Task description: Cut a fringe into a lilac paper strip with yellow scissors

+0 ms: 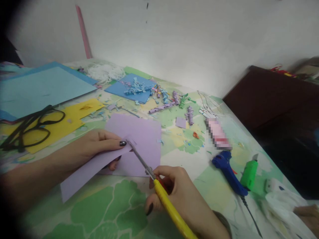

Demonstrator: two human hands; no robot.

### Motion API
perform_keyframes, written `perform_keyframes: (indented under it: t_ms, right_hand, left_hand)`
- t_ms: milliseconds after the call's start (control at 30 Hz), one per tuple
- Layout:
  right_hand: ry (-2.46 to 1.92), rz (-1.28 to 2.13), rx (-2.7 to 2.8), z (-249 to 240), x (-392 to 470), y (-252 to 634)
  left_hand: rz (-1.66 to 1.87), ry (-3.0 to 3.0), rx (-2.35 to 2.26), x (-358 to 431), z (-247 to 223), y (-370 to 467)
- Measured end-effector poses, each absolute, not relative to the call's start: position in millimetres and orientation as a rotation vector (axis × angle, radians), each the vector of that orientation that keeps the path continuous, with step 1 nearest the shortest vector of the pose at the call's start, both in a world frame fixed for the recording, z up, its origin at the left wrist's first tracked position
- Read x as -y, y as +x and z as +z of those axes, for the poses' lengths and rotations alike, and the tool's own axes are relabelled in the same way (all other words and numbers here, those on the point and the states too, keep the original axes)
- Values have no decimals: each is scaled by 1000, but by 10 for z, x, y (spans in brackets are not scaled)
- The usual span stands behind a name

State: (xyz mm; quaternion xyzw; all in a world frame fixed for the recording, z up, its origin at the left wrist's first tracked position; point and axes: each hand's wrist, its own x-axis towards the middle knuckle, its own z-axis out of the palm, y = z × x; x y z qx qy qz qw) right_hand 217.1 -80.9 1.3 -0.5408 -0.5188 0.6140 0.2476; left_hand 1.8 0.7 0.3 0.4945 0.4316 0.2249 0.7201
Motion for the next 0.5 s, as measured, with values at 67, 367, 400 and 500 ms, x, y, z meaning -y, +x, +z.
perform_keyframes:
  t_ms: [67,367,400,500]
  right_hand:
    - [-1464,1656,1434,5,822,2182]
    - [-1380,1682,1469,-88,873,2278]
    - [-1375,1676,1478,-93,873,2278]
    - [-1376,1674,1479,-97,871,2275]
  left_hand:
    - [503,1088,-951,-3,10,22]
    - [498,1077,-960,2,35,29]
    - [501,1085,-966,3,32,29]
    - [506,1111,-969,6,25,29]
